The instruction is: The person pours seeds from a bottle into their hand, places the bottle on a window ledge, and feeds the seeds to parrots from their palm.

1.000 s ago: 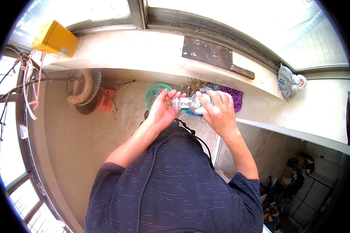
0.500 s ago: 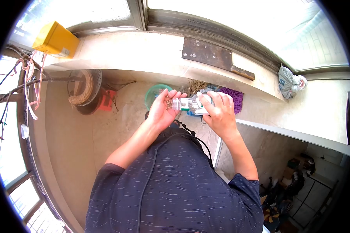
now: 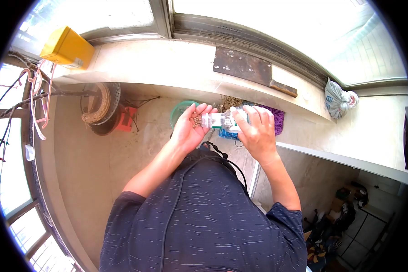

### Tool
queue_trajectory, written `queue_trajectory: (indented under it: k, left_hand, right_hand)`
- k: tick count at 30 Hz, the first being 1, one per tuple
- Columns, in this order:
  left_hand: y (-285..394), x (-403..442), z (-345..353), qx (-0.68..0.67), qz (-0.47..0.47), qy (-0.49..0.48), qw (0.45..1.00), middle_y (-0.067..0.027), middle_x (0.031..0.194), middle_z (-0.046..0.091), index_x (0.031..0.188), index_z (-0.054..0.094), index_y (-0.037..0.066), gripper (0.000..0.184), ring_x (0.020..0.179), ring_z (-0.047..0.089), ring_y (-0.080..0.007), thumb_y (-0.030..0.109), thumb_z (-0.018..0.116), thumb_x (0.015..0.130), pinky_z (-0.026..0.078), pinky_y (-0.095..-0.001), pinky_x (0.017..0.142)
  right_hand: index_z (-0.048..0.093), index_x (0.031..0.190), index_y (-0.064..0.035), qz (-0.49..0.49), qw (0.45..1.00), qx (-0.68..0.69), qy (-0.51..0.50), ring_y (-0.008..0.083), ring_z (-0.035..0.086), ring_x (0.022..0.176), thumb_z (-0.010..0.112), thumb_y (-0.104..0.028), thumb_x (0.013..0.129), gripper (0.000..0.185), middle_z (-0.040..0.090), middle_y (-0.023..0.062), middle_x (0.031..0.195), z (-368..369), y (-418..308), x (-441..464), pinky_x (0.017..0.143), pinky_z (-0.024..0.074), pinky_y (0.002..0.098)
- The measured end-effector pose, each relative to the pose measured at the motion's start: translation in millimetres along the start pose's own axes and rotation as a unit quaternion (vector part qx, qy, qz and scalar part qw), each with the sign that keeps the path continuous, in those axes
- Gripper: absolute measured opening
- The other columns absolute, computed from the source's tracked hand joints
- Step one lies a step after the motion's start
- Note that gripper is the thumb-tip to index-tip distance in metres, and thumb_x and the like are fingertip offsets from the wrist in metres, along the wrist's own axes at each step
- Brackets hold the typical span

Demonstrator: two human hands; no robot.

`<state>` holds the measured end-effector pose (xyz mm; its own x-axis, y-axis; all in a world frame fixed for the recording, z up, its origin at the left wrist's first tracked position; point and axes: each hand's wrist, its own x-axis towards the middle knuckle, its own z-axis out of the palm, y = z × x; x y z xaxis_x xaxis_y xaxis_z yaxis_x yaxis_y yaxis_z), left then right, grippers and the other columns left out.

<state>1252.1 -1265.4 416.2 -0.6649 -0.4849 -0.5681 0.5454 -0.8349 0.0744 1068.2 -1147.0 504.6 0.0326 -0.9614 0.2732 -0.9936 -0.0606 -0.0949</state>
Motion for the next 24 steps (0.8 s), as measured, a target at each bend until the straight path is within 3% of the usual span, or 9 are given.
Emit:
queue_trajectory:
  k: [24]
  left_hand:
    - [1.2,1.8,0.7,-0.008,-0.008,-0.004,1.000,-0.0162,0.117,0.067,0.113,0.062,-0.002,0.034,0.122,0.060,-0.0327,0.028,0.047,0.107,0.049,-0.0437,0.107]
  right_hand:
    - [0.066,0.128,-0.0193,-0.005,0.999,-0.041,0.026,0.0260,0.053,0.115,0.075,-0.011,0.071,0.058,0.057,0.0067,0.119,7.9,3.2,-1.1,0.102,0.0402,0.0457]
